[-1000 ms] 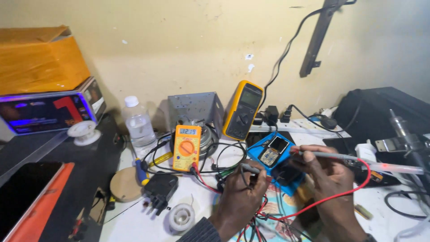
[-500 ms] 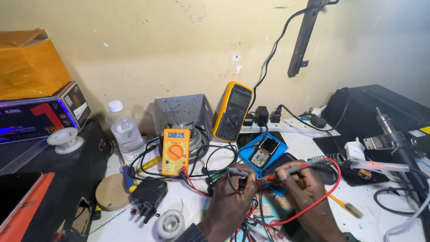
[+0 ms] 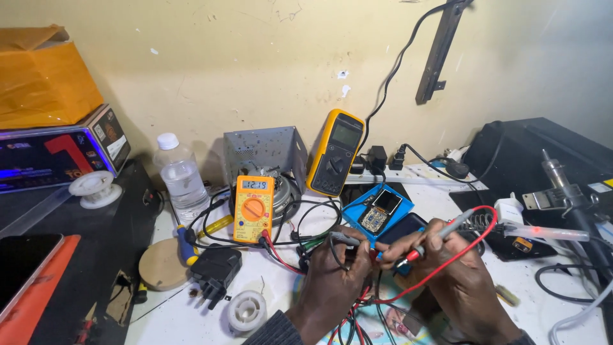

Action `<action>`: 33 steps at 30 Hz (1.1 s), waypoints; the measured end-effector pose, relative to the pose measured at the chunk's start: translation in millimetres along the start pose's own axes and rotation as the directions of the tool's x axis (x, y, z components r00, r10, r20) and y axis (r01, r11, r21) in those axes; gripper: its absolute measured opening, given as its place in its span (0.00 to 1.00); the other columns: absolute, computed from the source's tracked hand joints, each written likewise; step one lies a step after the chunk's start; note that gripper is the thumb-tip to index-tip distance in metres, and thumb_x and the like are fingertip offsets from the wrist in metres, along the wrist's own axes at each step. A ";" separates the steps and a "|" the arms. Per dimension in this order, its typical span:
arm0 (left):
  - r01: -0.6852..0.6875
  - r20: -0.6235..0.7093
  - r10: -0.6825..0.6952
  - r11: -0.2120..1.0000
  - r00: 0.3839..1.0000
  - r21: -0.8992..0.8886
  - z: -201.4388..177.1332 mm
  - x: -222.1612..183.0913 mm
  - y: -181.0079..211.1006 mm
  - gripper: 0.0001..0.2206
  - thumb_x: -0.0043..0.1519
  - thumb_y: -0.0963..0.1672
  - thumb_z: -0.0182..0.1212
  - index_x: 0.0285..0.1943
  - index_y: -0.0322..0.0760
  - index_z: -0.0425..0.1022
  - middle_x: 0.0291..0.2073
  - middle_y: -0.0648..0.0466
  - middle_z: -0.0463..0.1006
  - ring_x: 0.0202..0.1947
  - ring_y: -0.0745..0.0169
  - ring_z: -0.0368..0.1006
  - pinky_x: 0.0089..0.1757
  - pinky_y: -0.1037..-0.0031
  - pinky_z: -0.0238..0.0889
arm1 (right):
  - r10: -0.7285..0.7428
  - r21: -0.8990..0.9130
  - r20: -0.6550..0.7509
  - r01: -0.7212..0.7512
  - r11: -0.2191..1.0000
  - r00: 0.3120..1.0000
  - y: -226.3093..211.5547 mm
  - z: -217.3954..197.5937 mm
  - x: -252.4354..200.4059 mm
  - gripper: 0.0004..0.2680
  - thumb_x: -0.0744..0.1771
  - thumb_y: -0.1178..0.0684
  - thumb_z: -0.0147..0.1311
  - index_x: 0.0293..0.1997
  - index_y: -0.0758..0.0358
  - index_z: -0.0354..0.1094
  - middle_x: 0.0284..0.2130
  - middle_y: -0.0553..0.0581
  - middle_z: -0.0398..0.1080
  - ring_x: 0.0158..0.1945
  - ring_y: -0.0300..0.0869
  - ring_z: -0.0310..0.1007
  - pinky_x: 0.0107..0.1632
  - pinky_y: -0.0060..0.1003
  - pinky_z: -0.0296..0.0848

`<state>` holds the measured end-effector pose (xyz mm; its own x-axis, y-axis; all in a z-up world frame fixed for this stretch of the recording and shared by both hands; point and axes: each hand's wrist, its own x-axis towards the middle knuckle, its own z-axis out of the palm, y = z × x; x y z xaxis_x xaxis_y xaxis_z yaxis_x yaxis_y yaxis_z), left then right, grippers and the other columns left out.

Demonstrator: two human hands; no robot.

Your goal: Testing and soldering components on an electronic circuit board using a multimeter and soldering iron.

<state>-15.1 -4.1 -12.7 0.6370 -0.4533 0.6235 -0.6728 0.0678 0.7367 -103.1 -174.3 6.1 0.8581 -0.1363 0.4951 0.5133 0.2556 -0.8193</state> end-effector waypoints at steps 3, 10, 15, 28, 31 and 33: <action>-0.018 -0.034 0.019 0.999 0.999 0.037 5.1 -4.7 -18.3 0.06 0.68 0.44 0.53 0.47 0.38 0.71 0.38 0.49 0.77 0.36 0.52 0.77 0.37 0.60 0.70 | 0.029 -0.069 -0.368 -0.058 0.996 0.930 12.2 -1.1 -0.4 0.08 0.70 0.52 0.52 0.38 0.64 0.58 0.32 0.69 0.72 0.26 0.54 0.75 0.23 0.43 0.74; -0.005 -0.038 0.008 0.996 0.999 0.089 2.3 -2.8 -10.6 0.06 0.68 0.44 0.51 0.46 0.39 0.72 0.36 0.49 0.78 0.36 0.51 0.78 0.38 0.61 0.70 | 0.037 -0.457 -0.573 -0.357 0.814 0.819 15.0 9.8 1.8 0.06 0.66 0.56 0.59 0.39 0.69 0.74 0.31 0.63 0.78 0.37 0.48 0.80 0.43 0.40 0.79; 0.109 0.018 -0.111 0.992 0.994 0.070 -1.2 0.8 -1.8 0.07 0.68 0.45 0.50 0.46 0.38 0.71 0.37 0.49 0.78 0.36 0.54 0.77 0.38 0.63 0.71 | 0.040 -0.518 -0.496 -0.333 0.788 0.867 11.1 25.5 4.6 0.08 0.68 0.52 0.53 0.39 0.69 0.73 0.34 0.64 0.80 0.38 0.48 0.83 0.44 0.41 0.85; -0.010 -0.050 0.016 0.994 0.999 0.111 1.5 -1.0 -6.9 0.05 0.66 0.43 0.53 0.45 0.37 0.71 0.39 0.49 0.79 0.39 0.50 0.79 0.41 0.62 0.72 | -0.032 -0.667 -0.369 -0.241 0.705 0.929 13.0 18.7 8.1 0.07 0.68 0.53 0.55 0.37 0.65 0.73 0.30 0.57 0.75 0.33 0.41 0.80 0.38 0.34 0.79; 0.046 -0.009 -0.045 0.994 0.999 0.100 -0.5 -0.4 -2.8 0.05 0.67 0.43 0.52 0.47 0.38 0.70 0.41 0.49 0.78 0.42 0.51 0.78 0.44 0.63 0.71 | 0.021 -0.684 -0.403 -0.316 0.657 0.915 9.4 18.8 10.2 0.08 0.67 0.51 0.55 0.35 0.65 0.75 0.28 0.58 0.79 0.34 0.43 0.85 0.38 0.36 0.82; 0.110 0.022 -0.112 0.990 0.993 0.084 -1.7 0.4 -0.3 0.05 0.67 0.44 0.51 0.46 0.40 0.70 0.41 0.50 0.77 0.42 0.52 0.77 0.44 0.63 0.70 | -0.017 -0.709 -0.352 -0.255 0.658 0.936 13.3 11.8 10.4 0.06 0.67 0.53 0.57 0.36 0.64 0.73 0.28 0.57 0.78 0.32 0.41 0.81 0.36 0.34 0.79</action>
<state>-13.9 -2.9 -12.3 0.7000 -0.4778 0.5307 -0.6277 -0.0572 0.7764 -87.6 -161.0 3.8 0.7997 -0.4687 0.3752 0.1293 -0.4758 -0.8700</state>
